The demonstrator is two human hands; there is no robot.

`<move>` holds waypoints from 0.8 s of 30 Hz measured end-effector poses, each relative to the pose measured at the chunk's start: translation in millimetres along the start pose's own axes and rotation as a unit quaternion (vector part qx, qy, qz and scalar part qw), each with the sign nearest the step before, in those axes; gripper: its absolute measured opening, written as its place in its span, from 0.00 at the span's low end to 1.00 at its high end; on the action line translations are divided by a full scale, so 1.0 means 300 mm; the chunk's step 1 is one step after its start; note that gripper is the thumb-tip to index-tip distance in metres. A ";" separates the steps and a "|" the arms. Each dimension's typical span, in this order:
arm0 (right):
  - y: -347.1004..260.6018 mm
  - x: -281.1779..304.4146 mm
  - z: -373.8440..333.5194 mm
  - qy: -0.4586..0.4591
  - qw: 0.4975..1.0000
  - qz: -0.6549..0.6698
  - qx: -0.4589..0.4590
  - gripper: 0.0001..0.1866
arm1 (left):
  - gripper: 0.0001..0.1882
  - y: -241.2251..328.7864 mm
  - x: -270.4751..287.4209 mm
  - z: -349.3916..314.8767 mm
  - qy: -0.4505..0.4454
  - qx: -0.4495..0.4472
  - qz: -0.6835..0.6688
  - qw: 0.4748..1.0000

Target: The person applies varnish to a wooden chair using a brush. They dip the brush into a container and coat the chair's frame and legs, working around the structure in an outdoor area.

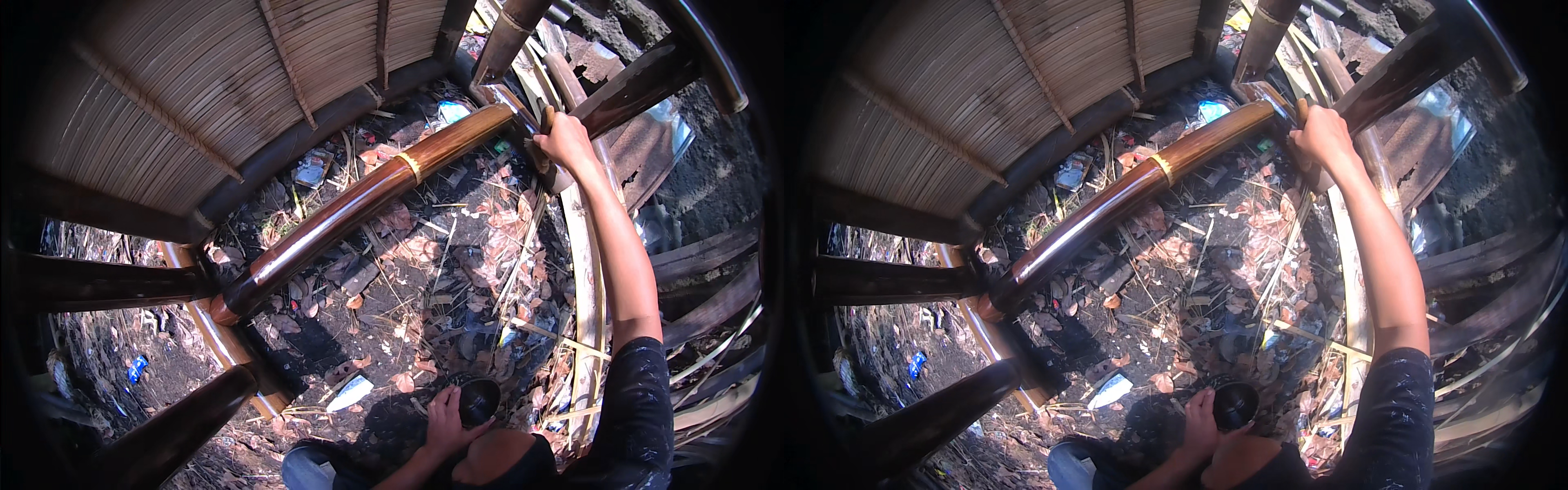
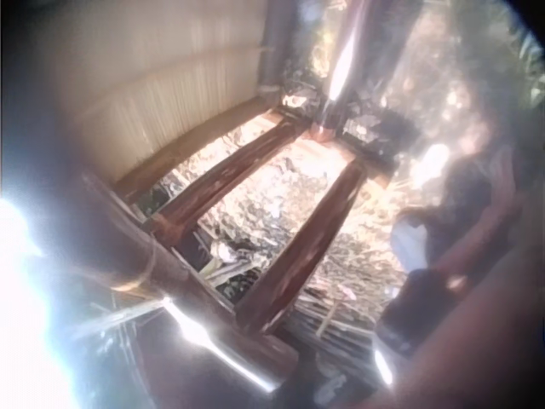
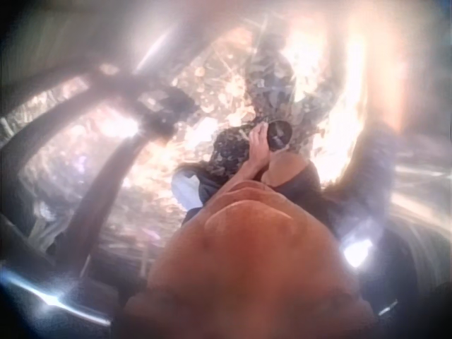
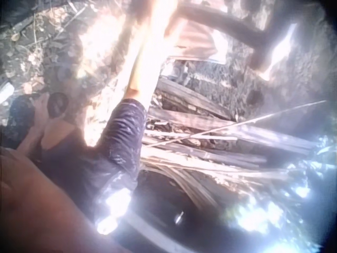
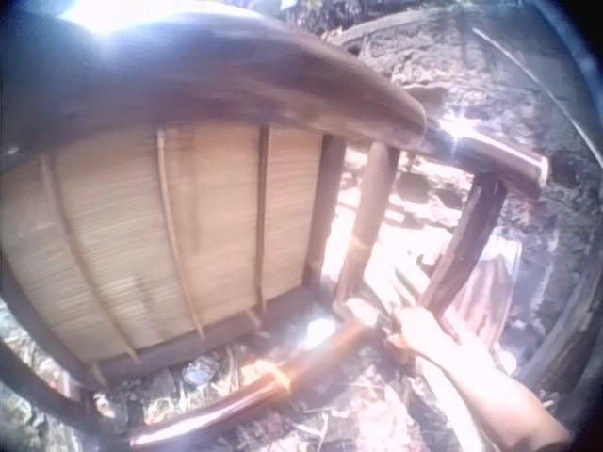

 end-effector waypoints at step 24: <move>0.596 -0.030 -0.543 0.259 0.878 0.326 -0.237 0.19 | 0.63 0.026 -0.019 -0.021 -0.014 -0.050 0.036 0.998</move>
Point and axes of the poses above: each hand's wrist, its own z-axis towards the middle knuckle, its own x-axis out of the back of the hand, y = z × x, the point moved 10 cm from there along z, towards the middle knuckle, and after that the axes turned 3 degrees about y, right-handed, at the moved point
